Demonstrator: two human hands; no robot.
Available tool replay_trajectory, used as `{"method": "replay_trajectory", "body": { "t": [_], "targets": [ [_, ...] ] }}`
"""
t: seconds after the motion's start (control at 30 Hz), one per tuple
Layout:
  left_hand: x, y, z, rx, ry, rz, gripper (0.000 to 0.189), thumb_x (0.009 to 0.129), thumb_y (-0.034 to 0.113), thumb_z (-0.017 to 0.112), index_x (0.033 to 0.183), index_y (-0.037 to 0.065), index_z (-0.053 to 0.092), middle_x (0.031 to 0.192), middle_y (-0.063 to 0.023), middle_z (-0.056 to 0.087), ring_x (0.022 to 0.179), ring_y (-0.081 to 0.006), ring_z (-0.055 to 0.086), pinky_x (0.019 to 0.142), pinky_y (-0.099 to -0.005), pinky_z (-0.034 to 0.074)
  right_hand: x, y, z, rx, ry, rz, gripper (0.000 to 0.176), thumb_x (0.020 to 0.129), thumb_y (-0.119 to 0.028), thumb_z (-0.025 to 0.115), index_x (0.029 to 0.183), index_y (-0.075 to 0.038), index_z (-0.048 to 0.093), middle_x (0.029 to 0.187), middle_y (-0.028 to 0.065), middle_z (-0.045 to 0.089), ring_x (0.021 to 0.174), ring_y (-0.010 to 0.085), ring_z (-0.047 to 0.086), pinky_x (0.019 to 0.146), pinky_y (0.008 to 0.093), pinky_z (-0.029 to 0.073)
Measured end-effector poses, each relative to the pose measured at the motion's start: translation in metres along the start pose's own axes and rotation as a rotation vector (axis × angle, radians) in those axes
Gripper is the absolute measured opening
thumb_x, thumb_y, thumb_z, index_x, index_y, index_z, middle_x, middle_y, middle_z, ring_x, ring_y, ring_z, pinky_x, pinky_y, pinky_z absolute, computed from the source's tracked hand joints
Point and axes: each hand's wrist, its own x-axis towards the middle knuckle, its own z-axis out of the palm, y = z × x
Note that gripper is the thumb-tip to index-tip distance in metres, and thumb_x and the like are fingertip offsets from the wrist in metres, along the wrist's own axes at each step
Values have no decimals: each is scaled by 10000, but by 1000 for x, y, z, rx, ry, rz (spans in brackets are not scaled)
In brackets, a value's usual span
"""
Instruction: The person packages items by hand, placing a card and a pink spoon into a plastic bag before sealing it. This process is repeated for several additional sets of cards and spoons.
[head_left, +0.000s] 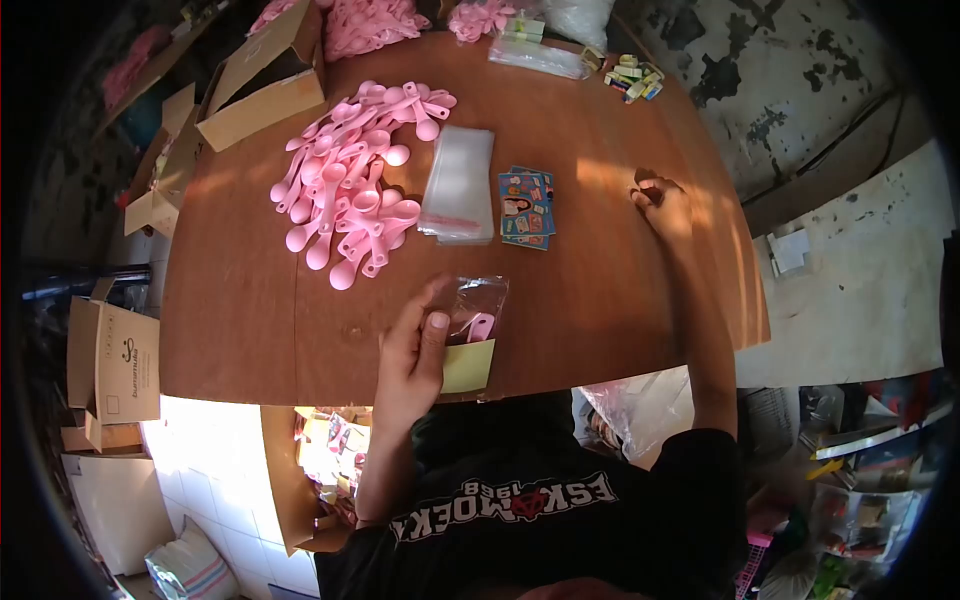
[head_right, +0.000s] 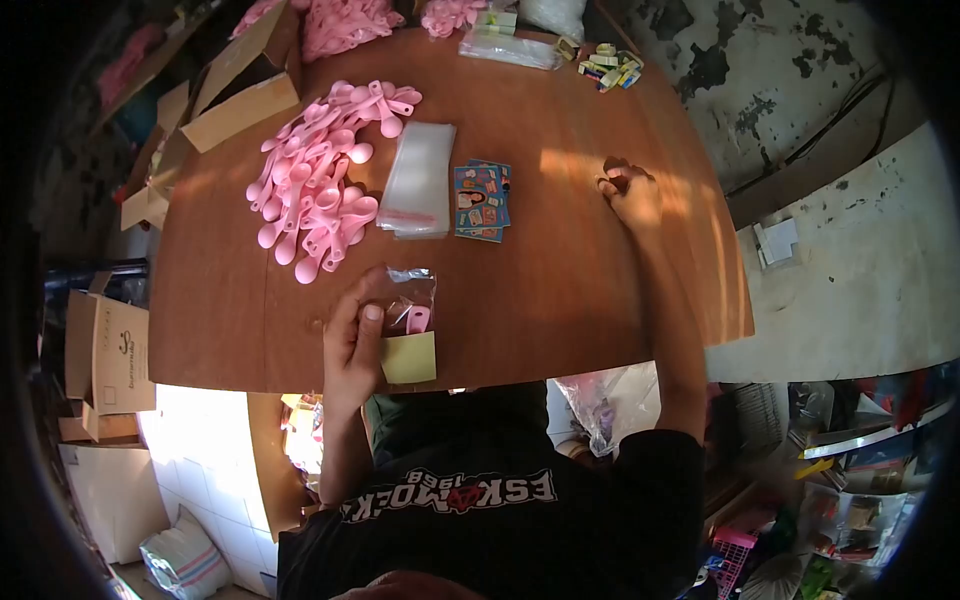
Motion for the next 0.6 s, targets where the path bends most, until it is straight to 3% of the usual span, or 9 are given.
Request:
{"method": "replay_trajectory", "body": {
  "t": [0.07,0.17,0.2,0.23,0.3,0.4,0.5,0.6],
  "targets": [
    [1,0,6,3,49,1,377,1025,149,467,1367,-12,468,987,-135,722,934,-162,671,849,-270,492,-8,-14,-17,-182,261,-168,289,810,-226,736,1045,-62,697,963,149,686,860,275,670,779,378,523],
    [3,-4,-1,-8,79,25,374,1026,153,468,1364,-8,461,973,-122,726,911,-156,674,822,-269,497,-26,-68,-15,28,341,-259,253,831,-185,712,1049,-57,696,956,135,687,812,253,663,725,350,518],
    [5,-4,3,-14,95,24,374,1026,153,468,1364,-8,461,973,-122,726,911,-156,674,822,-269,497,-40,-102,-24,178,244,-265,221,841,-158,704,1032,-46,700,925,115,689,777,214,654,676,314,507],
    [8,-2,5,-8,76,39,376,1026,158,471,1366,-2,455,968,-121,726,908,-157,676,816,-273,500,-54,-131,-28,301,151,-418,199,852,-140,708,1022,-36,702,888,78,692,750,151,637,648,275,494],
    [11,4,7,8,61,50,378,1026,162,474,1369,5,450,963,-119,726,905,-157,678,810,-277,503,-95,-185,-30,639,-250,-386,196,885,-140,703,1034,-14,705,920,35,703,775,75,617,624,215,469],
    [13,7,9,56,-7,57,386,1026,168,473,1382,24,434,961,-130,720,886,-165,682,795,-289,508,-133,-239,-32,771,-555,-379,366,841,-251,759,1133,-48,672,941,30,697,906,90,609,809,252,455],
    [11,8,10,75,-13,94,391,1027,149,462,1394,21,424,1018,-141,709,888,-167,679,782,-291,510,-144,-270,-39,773,-575,-505,146,866,-96,702,964,11,692,890,86,681,829,153,637,753,283,501],
    [8,13,4,14,-19,63,485,1019,179,480,1457,30,336,1155,-172,660,982,-215,667,856,-320,502,-144,-290,-56,628,-462,-642,83,866,-63,684,879,19,687,830,96,670,782,167,643,710,285,499]
  ]
}}
